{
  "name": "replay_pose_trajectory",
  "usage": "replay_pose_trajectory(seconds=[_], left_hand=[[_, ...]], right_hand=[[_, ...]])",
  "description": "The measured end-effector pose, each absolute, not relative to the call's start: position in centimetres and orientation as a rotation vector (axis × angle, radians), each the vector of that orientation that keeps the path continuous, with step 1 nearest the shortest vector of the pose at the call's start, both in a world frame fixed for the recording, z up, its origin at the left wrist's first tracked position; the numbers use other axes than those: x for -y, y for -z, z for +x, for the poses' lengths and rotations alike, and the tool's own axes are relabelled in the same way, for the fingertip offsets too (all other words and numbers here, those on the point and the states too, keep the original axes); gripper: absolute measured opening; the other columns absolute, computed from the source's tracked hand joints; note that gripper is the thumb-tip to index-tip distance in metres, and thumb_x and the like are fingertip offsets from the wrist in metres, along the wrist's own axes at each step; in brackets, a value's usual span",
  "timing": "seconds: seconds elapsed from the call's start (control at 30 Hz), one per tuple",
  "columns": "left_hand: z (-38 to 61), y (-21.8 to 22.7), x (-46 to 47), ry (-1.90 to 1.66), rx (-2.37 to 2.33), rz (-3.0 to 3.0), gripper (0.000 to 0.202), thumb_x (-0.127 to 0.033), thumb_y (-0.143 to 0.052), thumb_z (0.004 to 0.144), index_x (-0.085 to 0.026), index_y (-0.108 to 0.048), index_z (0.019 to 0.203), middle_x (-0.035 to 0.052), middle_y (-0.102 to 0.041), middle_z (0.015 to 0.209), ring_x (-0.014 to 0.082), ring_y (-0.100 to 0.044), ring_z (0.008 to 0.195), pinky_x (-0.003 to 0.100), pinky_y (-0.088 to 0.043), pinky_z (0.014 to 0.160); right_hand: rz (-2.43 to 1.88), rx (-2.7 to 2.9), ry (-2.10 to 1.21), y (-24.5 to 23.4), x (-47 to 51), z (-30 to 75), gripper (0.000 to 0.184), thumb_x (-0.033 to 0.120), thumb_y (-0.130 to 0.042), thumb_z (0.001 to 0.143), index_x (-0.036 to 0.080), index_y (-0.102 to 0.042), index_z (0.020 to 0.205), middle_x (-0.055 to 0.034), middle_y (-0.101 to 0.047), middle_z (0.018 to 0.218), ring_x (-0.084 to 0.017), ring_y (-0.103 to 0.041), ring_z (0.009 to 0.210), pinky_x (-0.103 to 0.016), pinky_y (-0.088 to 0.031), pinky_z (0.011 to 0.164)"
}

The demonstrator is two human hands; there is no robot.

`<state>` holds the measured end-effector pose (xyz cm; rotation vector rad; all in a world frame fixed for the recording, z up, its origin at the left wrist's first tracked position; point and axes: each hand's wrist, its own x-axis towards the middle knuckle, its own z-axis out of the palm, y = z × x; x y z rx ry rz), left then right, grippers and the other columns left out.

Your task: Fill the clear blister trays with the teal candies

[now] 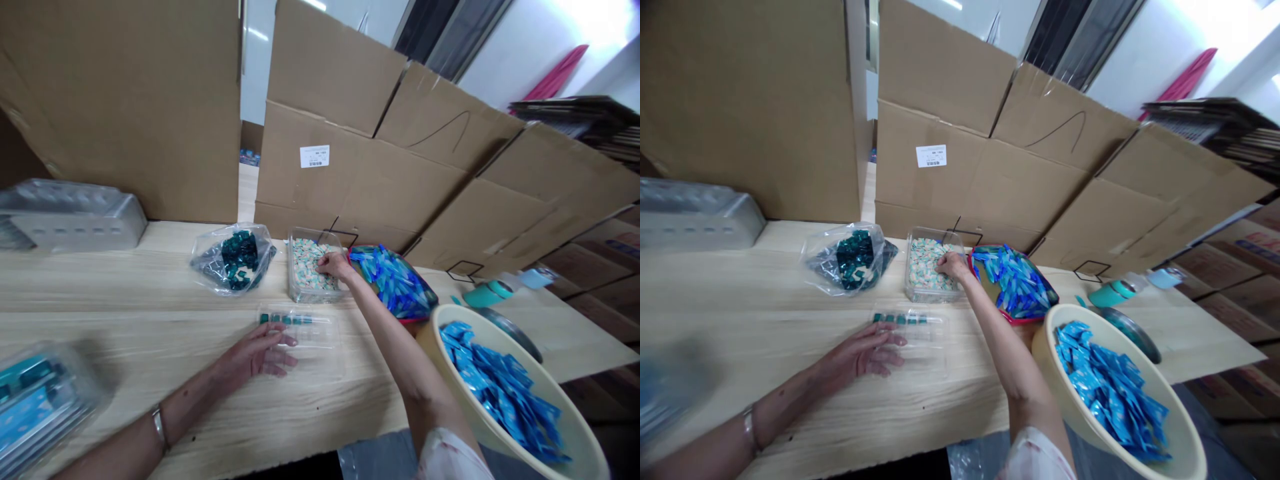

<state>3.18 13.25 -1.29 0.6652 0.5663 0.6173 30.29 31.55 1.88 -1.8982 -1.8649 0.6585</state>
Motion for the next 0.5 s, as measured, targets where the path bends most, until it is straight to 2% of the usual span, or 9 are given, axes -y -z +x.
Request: replay_pose_trajectory(seconds=[0.23,0.4,0.5], left_hand=[[3.18,1.23,-13.28,-0.619,-0.565,0.661,0.038,-0.035,-0.060,0.081,-0.018,-0.047,0.113,0.0150,-0.057,0.117,0.0284,-0.066,0.090,0.035,-0.052,0.067],[3.17,1.24,-13.34,-0.615,-0.547,0.649,0.039,-0.034,-0.062,0.080,-0.018,-0.048,0.113,0.0153,-0.057,0.117,0.0287,-0.066,0.089,0.036,-0.052,0.067],[3.15,1.10,-13.34,-0.614,-0.550,0.654,0.038,-0.034,-0.061,0.080,-0.018,-0.048,0.113,0.0147,-0.057,0.116,0.0287,-0.066,0.090,0.035,-0.051,0.067]], right_hand=[[-1.836,1.815,-0.717,-2.22,-31.00,30.09,0.012,0.013,-0.070,0.061,0.015,-0.064,0.071,0.0032,-0.060,0.060,-0.007,-0.053,0.053,-0.014,-0.040,0.048],[-1.814,1.763,-0.769,-2.45,-30.72,30.05,0.007,0.009,-0.067,0.060,0.015,-0.062,0.061,0.0034,-0.058,0.053,-0.007,-0.050,0.048,-0.014,-0.038,0.046],[-1.817,1.697,-0.853,-2.73,-30.64,30.04,0.007,0.009,-0.064,0.063,0.014,-0.060,0.062,0.0041,-0.055,0.047,-0.006,-0.048,0.042,-0.015,-0.038,0.042]])
